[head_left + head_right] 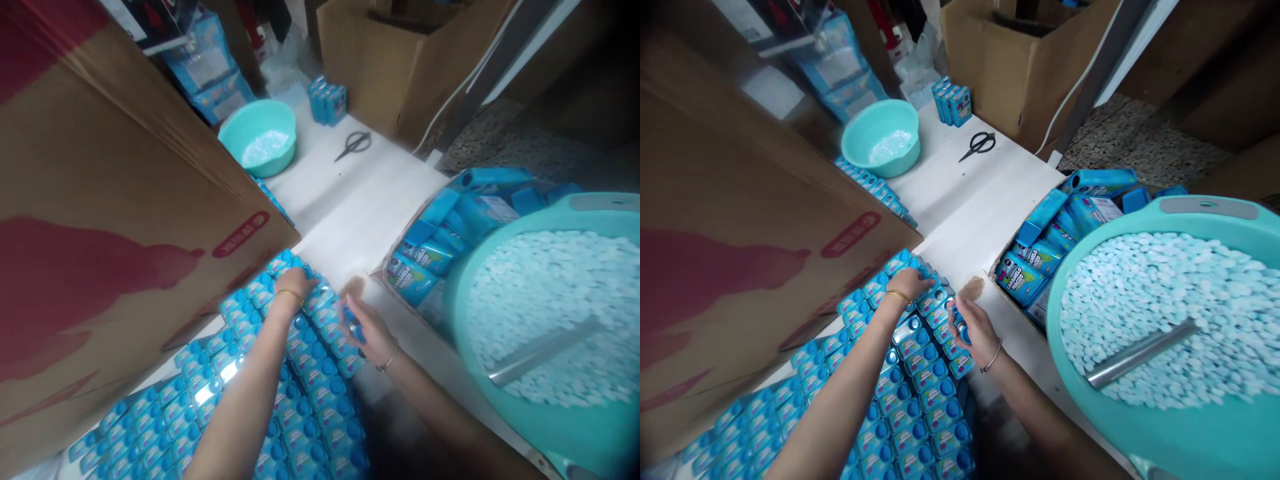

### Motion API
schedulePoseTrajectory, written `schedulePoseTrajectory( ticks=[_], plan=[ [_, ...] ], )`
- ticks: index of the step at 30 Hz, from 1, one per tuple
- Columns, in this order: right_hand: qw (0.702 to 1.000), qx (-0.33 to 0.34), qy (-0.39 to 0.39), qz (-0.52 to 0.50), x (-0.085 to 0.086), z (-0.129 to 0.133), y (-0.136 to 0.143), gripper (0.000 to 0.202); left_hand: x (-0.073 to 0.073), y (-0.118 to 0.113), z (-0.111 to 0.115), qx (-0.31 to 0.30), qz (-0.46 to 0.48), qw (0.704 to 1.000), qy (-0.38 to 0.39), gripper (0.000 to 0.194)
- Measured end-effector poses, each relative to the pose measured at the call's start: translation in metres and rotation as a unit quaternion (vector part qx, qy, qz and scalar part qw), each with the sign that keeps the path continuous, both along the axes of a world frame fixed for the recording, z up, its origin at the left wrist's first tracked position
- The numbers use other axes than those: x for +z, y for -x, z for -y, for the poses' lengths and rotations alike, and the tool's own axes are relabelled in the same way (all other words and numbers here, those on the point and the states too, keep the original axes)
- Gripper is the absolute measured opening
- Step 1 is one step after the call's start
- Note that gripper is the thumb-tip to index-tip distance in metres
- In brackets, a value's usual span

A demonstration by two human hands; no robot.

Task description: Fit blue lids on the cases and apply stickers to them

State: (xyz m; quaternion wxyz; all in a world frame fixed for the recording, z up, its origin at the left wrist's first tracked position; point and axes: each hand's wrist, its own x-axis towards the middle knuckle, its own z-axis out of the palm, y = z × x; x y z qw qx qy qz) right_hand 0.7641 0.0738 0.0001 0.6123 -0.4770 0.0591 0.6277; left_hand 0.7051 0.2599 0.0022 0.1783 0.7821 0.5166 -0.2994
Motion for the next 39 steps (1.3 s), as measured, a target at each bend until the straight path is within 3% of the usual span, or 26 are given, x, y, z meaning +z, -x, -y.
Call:
schedulePoseTrajectory(
  ticks=[3,6,8,10,13,16,19,23,26,30,33,35,37,39],
  plan=[
    [1.0,0.006,0.018,-0.017,0.001,-0.002,0.0,0.05,0.005,0.0,0.0,-0.005,-0.016,1.0,-0.007,0.035],
    [0.999,0.007,0.043,-0.03,0.003,-0.002,0.0,0.054,0.013,0.012,0.02,-0.01,0.095,0.995,-0.038,0.029],
    [0.998,0.01,0.057,-0.023,0.004,0.0,0.002,0.055,0.017,0.026,0.045,-0.025,0.253,0.967,-0.006,0.025],
    [0.998,0.021,0.062,-0.008,0.005,0.003,0.006,0.055,0.018,0.04,0.072,-0.035,0.386,0.92,0.065,0.021],
    [0.997,0.045,0.059,0.009,0.005,0.006,0.015,0.056,0.013,0.055,0.099,0.005,0.457,0.886,0.074,0.011],
    [0.997,0.059,0.041,0.008,0.008,0.008,0.023,0.054,0.006,0.054,0.099,0.081,0.427,0.901,0.006,0.013],
    [0.998,0.045,0.032,-0.02,0.01,0.012,0.023,0.047,0.004,0.042,0.08,0.111,0.301,0.947,-0.028,0.011],
    [0.998,0.036,0.028,-0.035,0.008,0.02,0.015,0.043,0.008,0.018,0.055,0.059,0.12,0.991,-0.029,0.015],
    [0.998,0.048,0.027,-0.017,0.006,0.025,0.012,0.047,0.009,0.004,0.042,0.021,0.026,0.999,-0.006,0.028],
    [0.998,0.062,0.023,0.023,0.006,0.029,0.014,0.06,0.008,0.0,0.034,0.0,-0.022,1.0,0.019,0.038],
    [0.998,0.048,0.026,0.044,0.009,0.032,0.016,0.066,0.012,0.008,0.044,-0.006,0.002,1.0,-0.026,0.037],
    [0.998,0.037,0.028,0.051,0.011,0.035,0.017,0.066,0.018,0.019,0.061,-0.016,0.095,0.994,-0.046,0.032],
    [0.998,0.029,0.03,0.049,0.013,0.039,0.016,0.063,0.025,0.033,0.085,-0.037,0.245,0.969,0.01,0.025],
    [0.998,0.03,0.043,0.039,0.015,0.043,0.017,0.062,0.03,0.046,0.11,-0.053,0.369,0.922,0.106,0.018]
  ],
)
